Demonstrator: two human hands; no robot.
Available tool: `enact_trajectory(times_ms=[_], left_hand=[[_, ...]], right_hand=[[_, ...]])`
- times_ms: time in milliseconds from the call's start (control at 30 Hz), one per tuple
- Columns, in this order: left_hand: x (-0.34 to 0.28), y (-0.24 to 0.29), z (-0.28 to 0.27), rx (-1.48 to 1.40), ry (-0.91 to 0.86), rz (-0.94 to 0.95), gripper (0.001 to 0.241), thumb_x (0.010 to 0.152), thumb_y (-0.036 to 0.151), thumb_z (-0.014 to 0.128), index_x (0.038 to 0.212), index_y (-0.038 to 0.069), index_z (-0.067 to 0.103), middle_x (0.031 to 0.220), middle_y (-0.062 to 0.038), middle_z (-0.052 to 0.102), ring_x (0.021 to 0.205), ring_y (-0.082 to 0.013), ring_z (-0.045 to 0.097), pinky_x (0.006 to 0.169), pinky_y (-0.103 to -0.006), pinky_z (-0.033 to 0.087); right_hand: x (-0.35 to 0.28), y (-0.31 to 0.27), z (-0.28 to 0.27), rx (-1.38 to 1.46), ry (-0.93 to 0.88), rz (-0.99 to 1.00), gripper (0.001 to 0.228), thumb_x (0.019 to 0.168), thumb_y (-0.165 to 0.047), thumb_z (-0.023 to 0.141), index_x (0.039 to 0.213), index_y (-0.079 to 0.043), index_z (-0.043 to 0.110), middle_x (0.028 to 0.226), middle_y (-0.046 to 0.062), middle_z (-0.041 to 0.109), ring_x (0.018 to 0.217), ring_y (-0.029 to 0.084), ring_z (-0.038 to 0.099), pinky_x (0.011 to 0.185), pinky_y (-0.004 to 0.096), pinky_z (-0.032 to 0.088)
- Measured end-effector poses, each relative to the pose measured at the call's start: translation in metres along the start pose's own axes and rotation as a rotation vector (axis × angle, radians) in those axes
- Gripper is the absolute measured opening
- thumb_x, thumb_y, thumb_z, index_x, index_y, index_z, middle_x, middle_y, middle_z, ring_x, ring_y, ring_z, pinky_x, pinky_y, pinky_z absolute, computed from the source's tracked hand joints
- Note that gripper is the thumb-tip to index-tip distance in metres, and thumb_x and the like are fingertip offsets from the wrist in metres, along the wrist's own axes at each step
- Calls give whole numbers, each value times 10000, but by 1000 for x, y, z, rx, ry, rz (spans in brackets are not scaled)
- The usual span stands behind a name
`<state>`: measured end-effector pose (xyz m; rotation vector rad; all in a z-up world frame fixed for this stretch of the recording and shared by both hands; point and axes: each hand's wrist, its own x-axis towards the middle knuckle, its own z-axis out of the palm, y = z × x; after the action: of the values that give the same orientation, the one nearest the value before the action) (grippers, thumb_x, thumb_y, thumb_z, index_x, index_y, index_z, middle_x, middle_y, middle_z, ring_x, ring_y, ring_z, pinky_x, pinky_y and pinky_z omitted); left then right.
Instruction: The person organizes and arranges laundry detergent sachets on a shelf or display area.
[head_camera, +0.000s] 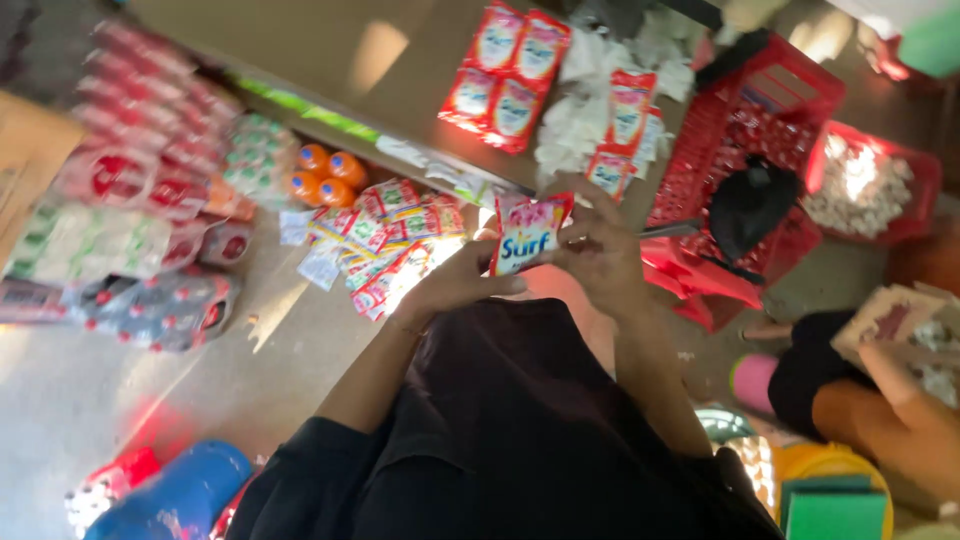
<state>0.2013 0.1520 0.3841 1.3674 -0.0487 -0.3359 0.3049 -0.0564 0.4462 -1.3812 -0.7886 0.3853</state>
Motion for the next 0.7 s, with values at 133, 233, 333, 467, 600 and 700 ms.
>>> enact_trajectory(times_ms=[133, 233, 333, 467, 600, 700], left_hand=[[-24, 21, -1, -95, 319, 102, 380, 981, 243, 717, 1296, 30, 706, 1177, -49, 756, 1070, -92, 679, 1001, -313, 537], [-39, 17, -28, -109, 517, 187, 293, 995, 169, 708, 1234, 1, 722, 1102, -72, 785, 979, -107, 716, 922, -307, 602], [-78, 47, -39, -38, 672, 379, 272, 1019, 116, 684, 1262, -3, 679, 1147, -75, 766, 1023, -102, 703, 918, -292, 600], [-134, 90, -46, -276, 766, 506, 266, 1019, 97, 660, 1261, -10, 631, 1154, -87, 751, 1017, -141, 726, 885, -331, 622], [-193, 114, -50, -315, 771, 692, 270, 1073, 81, 638, 1317, -26, 592, 1226, -107, 728, 1082, -162, 717, 938, -343, 614], [-238, 122, -57, -354, 864, 758, 281, 1075, 73, 638, 1332, -21, 575, 1238, -111, 719, 1095, -170, 716, 948, -352, 620]], right_hand=[[30, 16, 19, -105, -81, -52, 189, 930, -32, 809, 1073, -21, 685, 1629, 147, 406, 1391, 306, 575, 1071, 406, 564], [41, 7, 48, 6, -143, -82, 463, 939, -147, 831, 1345, -63, 625, 1652, 131, 404, 1446, 282, 549, 1198, 416, 482], [33, 56, 64, 34, -206, 2, 851, 837, -263, 880, 1544, -83, 441, 1644, 114, 403, 1476, 260, 499, 1217, 429, 434], [19, 94, 123, -150, -339, 66, 1019, 762, -269, 914, 1586, -69, 350, 1627, 104, 400, 1508, 259, 412, 1192, 447, 395], [21, 99, 193, -3, -532, 151, 1004, 769, -200, 914, 1588, -80, 346, 1605, 77, 422, 1507, 244, 396, 1224, 452, 340], [19, 125, 228, 148, -710, 156, 789, 817, -117, 891, 1467, -67, 446, 1511, 58, 481, 1432, 221, 460, 1197, 439, 389]])
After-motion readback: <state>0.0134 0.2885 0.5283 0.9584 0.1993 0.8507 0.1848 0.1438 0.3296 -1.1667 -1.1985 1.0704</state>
